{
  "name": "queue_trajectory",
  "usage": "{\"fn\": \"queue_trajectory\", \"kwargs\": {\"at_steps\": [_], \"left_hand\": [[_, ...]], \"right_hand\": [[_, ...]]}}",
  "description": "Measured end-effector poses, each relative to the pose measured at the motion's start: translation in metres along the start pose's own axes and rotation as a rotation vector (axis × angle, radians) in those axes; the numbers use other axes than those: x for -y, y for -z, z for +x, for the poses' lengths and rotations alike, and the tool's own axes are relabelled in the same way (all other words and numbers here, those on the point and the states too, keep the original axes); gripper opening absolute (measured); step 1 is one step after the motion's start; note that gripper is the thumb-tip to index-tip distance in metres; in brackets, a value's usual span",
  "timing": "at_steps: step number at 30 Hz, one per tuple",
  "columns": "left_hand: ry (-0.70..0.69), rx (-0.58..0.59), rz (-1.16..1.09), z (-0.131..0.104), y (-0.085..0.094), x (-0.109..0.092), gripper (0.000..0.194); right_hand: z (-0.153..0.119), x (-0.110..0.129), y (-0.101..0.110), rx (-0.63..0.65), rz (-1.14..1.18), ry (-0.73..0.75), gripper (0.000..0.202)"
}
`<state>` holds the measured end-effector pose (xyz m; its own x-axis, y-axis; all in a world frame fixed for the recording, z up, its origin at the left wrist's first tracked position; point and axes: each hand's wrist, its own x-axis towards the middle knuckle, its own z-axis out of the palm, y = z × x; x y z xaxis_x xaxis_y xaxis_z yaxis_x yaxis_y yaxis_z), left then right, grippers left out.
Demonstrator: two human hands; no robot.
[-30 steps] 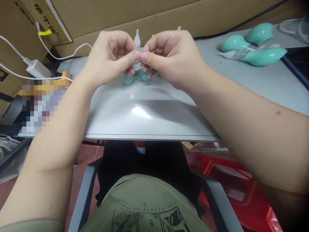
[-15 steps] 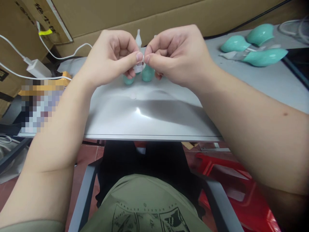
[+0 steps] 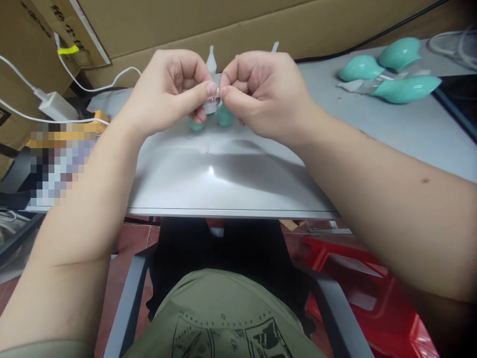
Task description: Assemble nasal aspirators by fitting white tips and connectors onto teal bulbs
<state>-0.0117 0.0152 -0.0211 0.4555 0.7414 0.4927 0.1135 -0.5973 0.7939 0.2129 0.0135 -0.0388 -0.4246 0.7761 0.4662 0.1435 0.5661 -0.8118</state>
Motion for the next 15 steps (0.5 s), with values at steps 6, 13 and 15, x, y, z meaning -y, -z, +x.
{"fn": "queue_trajectory", "kwargs": {"at_steps": [6,13,15], "left_hand": [[-0.008,-0.002,-0.011,0.002,-0.001,0.006,0.039],[0.019,0.041,0.005,0.003,0.004,0.005,0.028],[0.017,0.063,-0.019,0.002,0.005,0.001,0.03]], "right_hand": [[0.002,-0.005,0.003,0.008,-0.122,-0.036,0.025],[0.002,0.003,0.006,0.061,-0.11,-0.05,0.022],[0.002,0.008,0.005,0.073,-0.079,-0.079,0.023]]}}
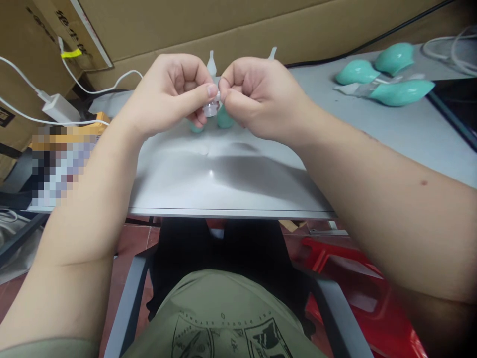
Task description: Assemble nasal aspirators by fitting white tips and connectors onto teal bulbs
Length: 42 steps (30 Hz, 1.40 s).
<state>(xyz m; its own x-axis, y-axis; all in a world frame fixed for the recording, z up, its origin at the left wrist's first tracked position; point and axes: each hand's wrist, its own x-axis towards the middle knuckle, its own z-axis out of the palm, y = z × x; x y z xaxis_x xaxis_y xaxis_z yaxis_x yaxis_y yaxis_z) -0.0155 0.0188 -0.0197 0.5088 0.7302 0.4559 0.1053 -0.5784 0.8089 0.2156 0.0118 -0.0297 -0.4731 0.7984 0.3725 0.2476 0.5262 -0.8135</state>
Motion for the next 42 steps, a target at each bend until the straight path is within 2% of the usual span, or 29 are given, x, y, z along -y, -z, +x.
{"fn": "queue_trajectory", "kwargs": {"at_steps": [4,7,12,18,22,28,35,42], "left_hand": [[0.029,0.003,-0.02,-0.002,-0.001,-0.006,0.046],[0.029,-0.017,0.023,-0.002,-0.003,-0.008,0.054],[0.03,-0.078,-0.002,0.001,-0.003,-0.003,0.05],[0.02,-0.088,-0.015,0.003,-0.002,0.004,0.05],[0.032,-0.108,-0.043,0.001,-0.005,0.001,0.048],[0.072,-0.091,-0.007,-0.004,-0.011,-0.007,0.046],[0.043,-0.057,-0.065,0.002,-0.009,0.003,0.047],[0.049,-0.053,0.018,0.002,-0.007,0.001,0.052]], "right_hand": [[0.0,0.006,-0.003,0.056,0.077,-0.046,0.03],[0.001,0.008,-0.006,-0.014,0.147,-0.037,0.037],[0.0,0.007,-0.005,-0.115,0.185,0.0,0.036],[0.0,0.002,-0.005,-0.166,0.257,0.021,0.03],[0.002,0.0,-0.007,-0.188,0.272,0.027,0.03],[0.004,-0.001,-0.007,-0.167,0.264,0.009,0.037],[0.004,0.0,-0.01,-0.122,0.233,-0.004,0.045],[0.006,-0.001,-0.009,-0.117,0.136,-0.006,0.043]]}}
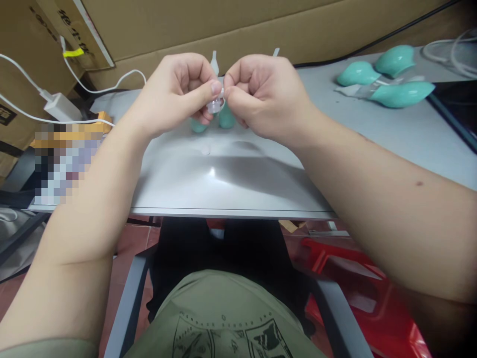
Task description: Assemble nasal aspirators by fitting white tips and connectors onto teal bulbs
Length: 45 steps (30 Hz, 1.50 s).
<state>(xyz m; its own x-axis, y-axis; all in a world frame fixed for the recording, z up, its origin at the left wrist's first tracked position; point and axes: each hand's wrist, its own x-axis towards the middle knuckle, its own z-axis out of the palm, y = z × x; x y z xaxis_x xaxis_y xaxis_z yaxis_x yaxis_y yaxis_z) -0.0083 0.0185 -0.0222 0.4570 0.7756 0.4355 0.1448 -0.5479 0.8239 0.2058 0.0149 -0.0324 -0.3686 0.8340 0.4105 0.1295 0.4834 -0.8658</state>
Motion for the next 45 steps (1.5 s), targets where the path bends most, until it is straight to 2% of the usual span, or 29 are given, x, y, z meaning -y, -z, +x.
{"fn": "queue_trajectory", "kwargs": {"at_steps": [3,9,16,24,29,34,38,45], "left_hand": [[-0.005,0.044,0.044,0.0,0.003,0.0,0.05],[0.038,0.076,0.028,-0.002,0.006,-0.004,0.07],[0.051,0.008,-0.039,-0.002,0.005,-0.006,0.057],[0.029,0.002,-0.01,-0.005,0.005,-0.009,0.048],[0.038,-0.012,0.028,-0.006,0.001,-0.008,0.051],[-0.025,-0.046,-0.004,-0.005,-0.003,-0.01,0.056],[-0.068,-0.047,0.017,-0.004,0.001,-0.006,0.043],[-0.052,-0.048,-0.011,-0.002,0.004,0.001,0.029]], "right_hand": [[0.0,0.002,0.001,0.022,-0.01,-0.023,0.044],[-0.001,0.006,0.002,0.131,-0.004,-0.033,0.043],[0.0,0.002,0.003,-0.034,0.015,0.057,0.038],[-0.002,0.001,0.007,-0.022,0.043,0.035,0.033],[-0.002,-0.001,0.004,-0.033,0.073,0.008,0.035],[-0.002,0.002,0.003,-0.053,0.134,0.025,0.035],[-0.003,0.001,0.003,-0.075,0.109,0.034,0.033],[-0.007,0.001,0.001,-0.052,0.009,0.061,0.032]]}}
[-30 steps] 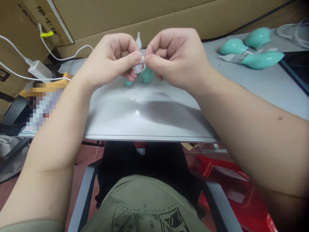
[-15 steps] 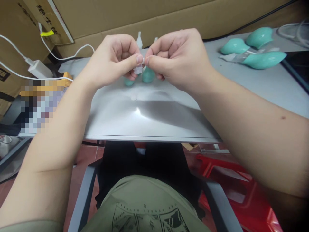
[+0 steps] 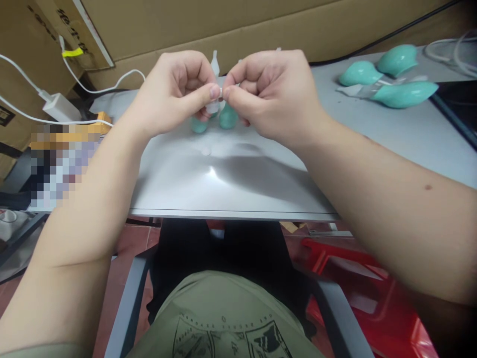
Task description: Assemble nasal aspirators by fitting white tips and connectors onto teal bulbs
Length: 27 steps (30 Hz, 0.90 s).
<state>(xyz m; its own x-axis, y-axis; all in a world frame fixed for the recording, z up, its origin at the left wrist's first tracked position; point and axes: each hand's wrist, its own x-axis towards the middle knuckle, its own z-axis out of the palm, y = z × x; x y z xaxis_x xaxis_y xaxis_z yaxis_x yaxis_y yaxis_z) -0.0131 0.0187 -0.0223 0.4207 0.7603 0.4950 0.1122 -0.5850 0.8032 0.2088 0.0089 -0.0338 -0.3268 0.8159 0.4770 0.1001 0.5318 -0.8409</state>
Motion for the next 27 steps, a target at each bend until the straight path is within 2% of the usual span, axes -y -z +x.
{"fn": "queue_trajectory", "kwargs": {"at_steps": [4,7,12,17,21,27], "left_hand": [[0.013,0.022,-0.017,-0.002,-0.003,-0.008,0.02],[0.02,0.012,0.027,-0.002,-0.006,-0.01,0.027],[-0.01,0.001,0.061,0.003,-0.005,0.007,0.052],[0.012,0.033,0.076,0.004,0.001,0.022,0.058],[0.03,0.037,0.052,0.002,0.001,0.013,0.057],[0.01,0.093,-0.027,0.002,-0.001,-0.001,0.062]], "right_hand": [[0.0,-0.004,0.0,0.03,-0.015,0.019,0.033],[0.0,-0.009,0.0,0.043,-0.013,0.032,0.029],[0.002,-0.016,0.0,0.072,-0.053,0.031,0.025],[0.003,-0.016,0.002,0.09,-0.072,0.0,0.024],[0.002,-0.007,0.002,0.13,-0.033,-0.06,0.023],[0.004,0.007,-0.002,0.149,-0.018,-0.145,0.038]]}}
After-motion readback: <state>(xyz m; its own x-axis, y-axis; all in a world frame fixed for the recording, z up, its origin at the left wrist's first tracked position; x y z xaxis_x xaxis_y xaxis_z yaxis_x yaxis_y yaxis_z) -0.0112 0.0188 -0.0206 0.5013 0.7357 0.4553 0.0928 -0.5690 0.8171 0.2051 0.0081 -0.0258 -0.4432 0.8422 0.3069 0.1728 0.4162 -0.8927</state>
